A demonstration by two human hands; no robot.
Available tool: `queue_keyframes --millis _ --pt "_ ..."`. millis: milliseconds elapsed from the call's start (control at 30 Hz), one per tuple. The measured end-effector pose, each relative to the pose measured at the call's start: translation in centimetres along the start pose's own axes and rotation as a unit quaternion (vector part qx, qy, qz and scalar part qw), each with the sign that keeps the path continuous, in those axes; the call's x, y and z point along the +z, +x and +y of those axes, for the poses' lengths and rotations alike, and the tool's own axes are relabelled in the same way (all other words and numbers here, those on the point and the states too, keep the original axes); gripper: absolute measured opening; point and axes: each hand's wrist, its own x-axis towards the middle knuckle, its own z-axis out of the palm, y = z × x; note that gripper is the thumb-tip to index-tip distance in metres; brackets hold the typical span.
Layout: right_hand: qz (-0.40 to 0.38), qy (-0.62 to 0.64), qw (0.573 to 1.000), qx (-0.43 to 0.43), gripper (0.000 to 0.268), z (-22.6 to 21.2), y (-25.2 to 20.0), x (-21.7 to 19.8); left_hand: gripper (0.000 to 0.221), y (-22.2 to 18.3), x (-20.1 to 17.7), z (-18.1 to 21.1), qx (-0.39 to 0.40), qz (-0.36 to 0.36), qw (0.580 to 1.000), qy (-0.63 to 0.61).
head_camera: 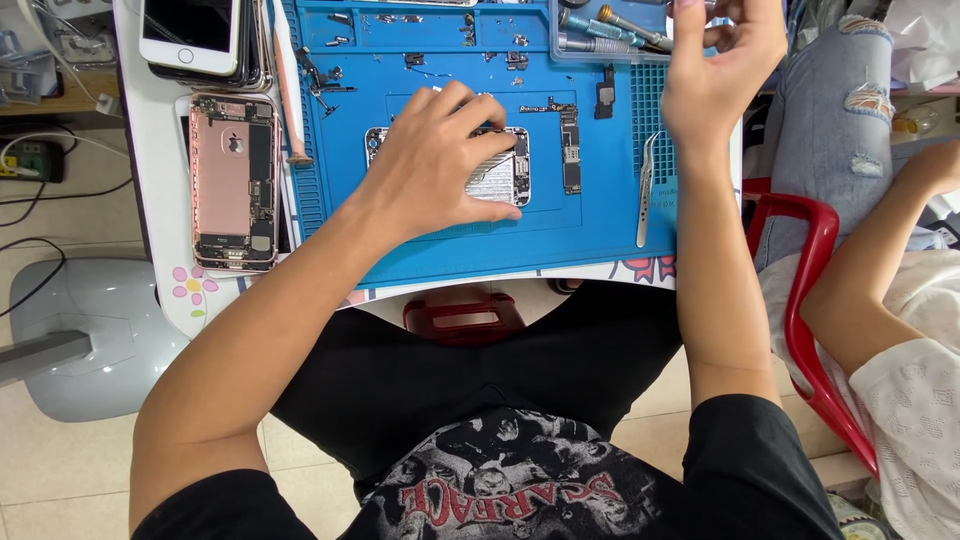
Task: The person uses tweezers and a screwdriver to remove and place small components on a disassembled smartphone motherboard. They handle screws and internal parts on a blue work mat, occasionally picking up and setting down tools.
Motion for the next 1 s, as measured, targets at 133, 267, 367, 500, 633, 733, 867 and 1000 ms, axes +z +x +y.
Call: queue_keyframes --millis 133,267,367,500,633,733,867,1000 --pt "-0.026 -0.043 0.999 -0.010 0.009 2.3 0.0 -1.1 0.073 0.0 0.1 0.0 0.002 0.003 1.000 0.001" --pt "-0.076 -0.042 0.996 -0.026 0.015 3.0 0.2 -1.5 0.073 0.0 0.0 0.0 0.001 0.004 1.000 -0.001" --pt "-0.118 -0.025 0.992 -0.024 0.012 3.4 0.3 -2.2 0.073 -0.1 0.0 0.1 0.000 0.003 1.000 0.002" --pt "-0.170 -0.035 0.984 -0.041 0.009 3.0 0.8 -3.1 0.071 -0.1 0.1 -0.1 -0.002 0.004 1.000 -0.003" --pt "-0.184 -0.072 0.978 -0.062 0.006 3.2 0.6 -3.3 0.071 0.0 0.2 0.0 -0.001 0.004 1.000 0.001" --pt "-0.198 -0.073 0.976 -0.044 0.007 3.6 0.3 -3.1 0.072 -0.1 0.1 -0.1 0.003 0.009 1.000 0.006" --pt "-0.210 -0.074 0.974 -0.029 0.010 4.2 0.0 -3.1 0.083 -0.1 0.1 0.0 -0.001 0.029 1.000 0.009" --pt "-0.211 -0.080 0.973 -0.038 0.011 4.3 0.0 -3.0 0.081 -0.1 0.0 -0.2 0.000 0.038 0.999 0.019"
